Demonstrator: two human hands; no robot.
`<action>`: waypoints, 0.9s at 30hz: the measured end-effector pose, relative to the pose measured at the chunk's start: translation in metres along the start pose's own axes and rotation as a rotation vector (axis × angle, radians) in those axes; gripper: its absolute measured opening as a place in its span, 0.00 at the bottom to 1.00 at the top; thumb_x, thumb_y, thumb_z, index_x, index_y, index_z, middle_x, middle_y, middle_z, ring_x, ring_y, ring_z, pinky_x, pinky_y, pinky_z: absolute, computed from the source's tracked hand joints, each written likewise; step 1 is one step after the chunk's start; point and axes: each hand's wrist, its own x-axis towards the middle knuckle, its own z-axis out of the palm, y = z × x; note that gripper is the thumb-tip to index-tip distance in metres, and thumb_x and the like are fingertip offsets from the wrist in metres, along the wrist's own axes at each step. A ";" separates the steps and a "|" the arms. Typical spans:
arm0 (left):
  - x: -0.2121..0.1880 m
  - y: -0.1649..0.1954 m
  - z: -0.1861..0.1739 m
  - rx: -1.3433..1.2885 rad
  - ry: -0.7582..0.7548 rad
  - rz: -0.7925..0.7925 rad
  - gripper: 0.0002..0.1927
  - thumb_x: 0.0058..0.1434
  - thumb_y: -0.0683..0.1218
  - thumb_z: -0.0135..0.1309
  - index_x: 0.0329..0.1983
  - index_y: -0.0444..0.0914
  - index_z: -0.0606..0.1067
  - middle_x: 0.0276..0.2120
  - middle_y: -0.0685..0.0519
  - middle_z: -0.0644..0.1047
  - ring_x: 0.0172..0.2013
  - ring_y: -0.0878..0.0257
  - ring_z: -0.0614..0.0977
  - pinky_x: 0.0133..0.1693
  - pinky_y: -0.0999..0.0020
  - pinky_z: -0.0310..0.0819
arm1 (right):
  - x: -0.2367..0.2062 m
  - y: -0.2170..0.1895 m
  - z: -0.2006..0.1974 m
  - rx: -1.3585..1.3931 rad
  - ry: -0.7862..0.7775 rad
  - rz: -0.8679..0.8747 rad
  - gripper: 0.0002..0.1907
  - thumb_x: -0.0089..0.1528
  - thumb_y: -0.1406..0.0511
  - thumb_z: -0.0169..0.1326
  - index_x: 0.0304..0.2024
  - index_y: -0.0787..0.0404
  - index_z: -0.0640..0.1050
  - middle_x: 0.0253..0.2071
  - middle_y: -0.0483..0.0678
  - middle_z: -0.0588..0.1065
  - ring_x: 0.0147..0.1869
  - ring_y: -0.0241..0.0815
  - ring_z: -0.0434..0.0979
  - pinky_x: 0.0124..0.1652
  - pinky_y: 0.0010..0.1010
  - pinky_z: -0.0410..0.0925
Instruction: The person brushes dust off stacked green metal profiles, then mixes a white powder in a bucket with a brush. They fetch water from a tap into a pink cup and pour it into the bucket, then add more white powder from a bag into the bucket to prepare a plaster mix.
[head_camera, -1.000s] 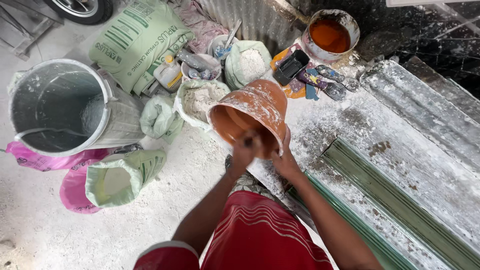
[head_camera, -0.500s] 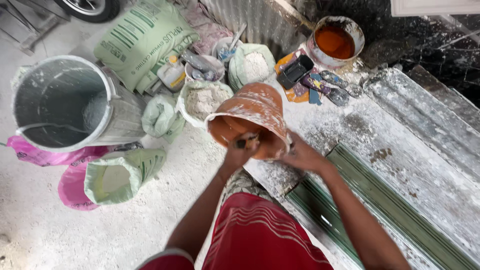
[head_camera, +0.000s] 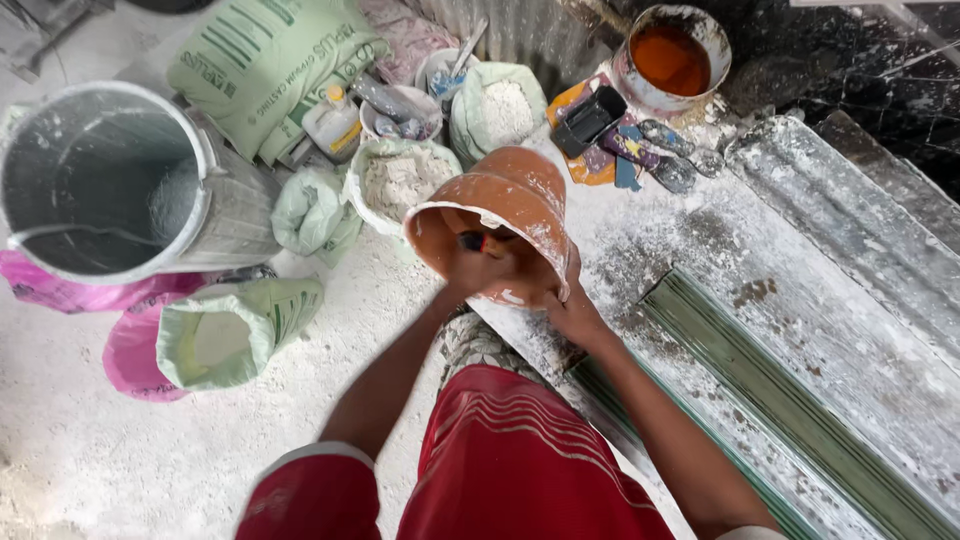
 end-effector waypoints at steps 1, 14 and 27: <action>0.000 -0.005 -0.018 0.109 -0.051 -0.074 0.16 0.57 0.44 0.59 0.50 0.40 0.79 0.46 0.42 0.81 0.46 0.45 0.82 0.49 0.51 0.76 | -0.002 0.001 0.002 0.014 -0.002 -0.062 0.51 0.62 0.74 0.41 0.76 0.54 0.26 0.78 0.63 0.50 0.78 0.54 0.54 0.68 0.35 0.55; -0.056 -0.033 -0.038 0.196 0.117 -0.128 0.13 0.66 0.40 0.54 0.53 0.44 0.77 0.48 0.49 0.83 0.44 0.55 0.86 0.47 0.63 0.81 | 0.008 -0.002 0.012 -0.102 0.057 -0.136 0.50 0.62 0.71 0.45 0.77 0.54 0.30 0.74 0.67 0.53 0.75 0.61 0.56 0.66 0.42 0.55; -0.005 0.008 -0.030 0.593 -0.082 0.131 0.17 0.59 0.44 0.59 0.53 0.43 0.79 0.40 0.47 0.82 0.38 0.49 0.85 0.42 0.54 0.79 | 0.014 -0.079 -0.058 -0.318 -0.087 0.313 0.57 0.55 0.65 0.52 0.77 0.42 0.33 0.72 0.60 0.64 0.69 0.56 0.73 0.64 0.40 0.66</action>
